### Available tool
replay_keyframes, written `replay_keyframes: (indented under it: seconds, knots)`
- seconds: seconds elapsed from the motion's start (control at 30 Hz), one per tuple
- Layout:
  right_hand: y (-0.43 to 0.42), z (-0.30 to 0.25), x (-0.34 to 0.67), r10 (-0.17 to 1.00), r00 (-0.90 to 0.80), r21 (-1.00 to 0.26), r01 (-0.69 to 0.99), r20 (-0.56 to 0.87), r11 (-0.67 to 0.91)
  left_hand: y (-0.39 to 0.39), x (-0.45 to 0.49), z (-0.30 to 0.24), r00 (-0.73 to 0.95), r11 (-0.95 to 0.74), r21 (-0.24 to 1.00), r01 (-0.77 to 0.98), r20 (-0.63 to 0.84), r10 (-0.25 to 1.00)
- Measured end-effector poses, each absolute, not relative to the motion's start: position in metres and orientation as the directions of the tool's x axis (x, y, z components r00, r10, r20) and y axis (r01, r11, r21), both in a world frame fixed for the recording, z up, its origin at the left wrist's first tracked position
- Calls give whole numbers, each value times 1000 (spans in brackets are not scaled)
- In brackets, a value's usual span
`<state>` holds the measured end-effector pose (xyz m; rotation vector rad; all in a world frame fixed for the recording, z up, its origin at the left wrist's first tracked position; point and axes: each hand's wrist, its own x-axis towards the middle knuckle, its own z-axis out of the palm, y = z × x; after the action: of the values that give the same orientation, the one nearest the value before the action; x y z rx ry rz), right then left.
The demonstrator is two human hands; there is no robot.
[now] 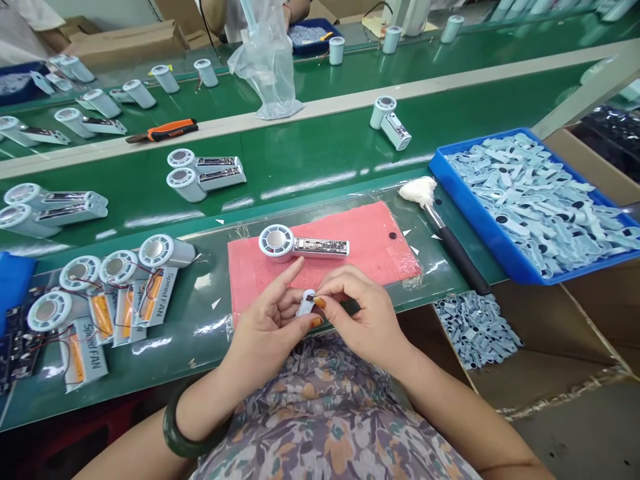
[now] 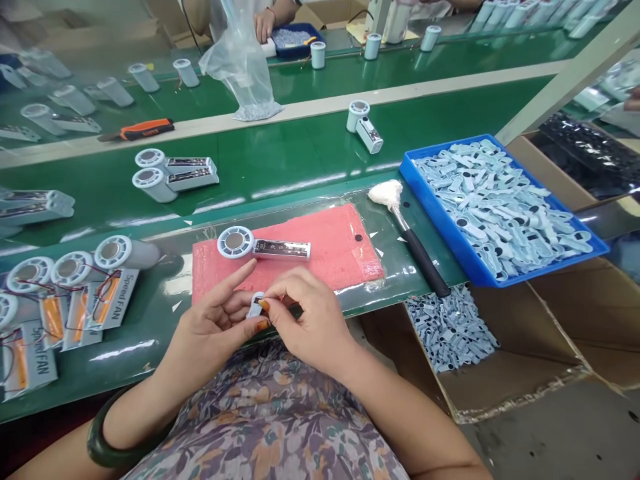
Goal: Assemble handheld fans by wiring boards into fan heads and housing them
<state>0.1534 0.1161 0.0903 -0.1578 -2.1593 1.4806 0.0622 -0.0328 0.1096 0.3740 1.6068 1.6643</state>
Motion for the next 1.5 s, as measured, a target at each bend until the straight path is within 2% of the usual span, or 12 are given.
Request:
replay_keyframes:
  seconds: [0.23, 0.43, 0.57, 0.73, 0.83, 0.93, 1.03, 1.1, 1.23, 1.4, 1.5]
  knots:
    - [118, 88, 156, 375, -874, -919, -173, 310, 355, -31, 64, 106, -666, 136, 965, -224, -254, 702]
    - [118, 86, 155, 379, -865, -895, -159, 330, 416, -28, 64, 102, -665, 154, 976, -156, -219, 714]
    - [118, 85, 155, 363, -853, -842, -150, 375, 518, -26, 63, 99, -656, 178, 979, -100, -199, 728]
    - [113, 80, 157, 359, -814, -698, -78, 457, 712, -27, 62, 97, -670, 228, 969, 97, -106, 735]
    - [108, 77, 157, 397, -797, -671, -13, 455, 742, -27, 62, 95, -671, 248, 956, 157, -81, 737]
    - [107, 76, 156, 481, -782, -747, 30, 397, 665, -26, 61, 94, -665, 212, 976, 46, -129, 736]
    - [110, 73, 158, 526, -799, -886, -16, 290, 464, -26, 61, 96, -651, 137, 980, -145, -199, 732]
    - [112, 71, 161, 551, -790, -929, -66, 271, 363, -25, 61, 99, -667, 71, 966, -250, -224, 711]
    - [105, 64, 167, 575, -759, -930, -107, 305, 353, -21, 61, 105, -730, -43, 927, -374, -265, 630]
    - [83, 58, 158, 519, -831, -970, -93, 200, 225, -7, 67, 106, -767, -150, 887, -437, -280, 578]
    - [82, 58, 151, 575, -769, -953, -149, 280, 264, -1, 70, 105, -801, -190, 897, -400, -241, 547]
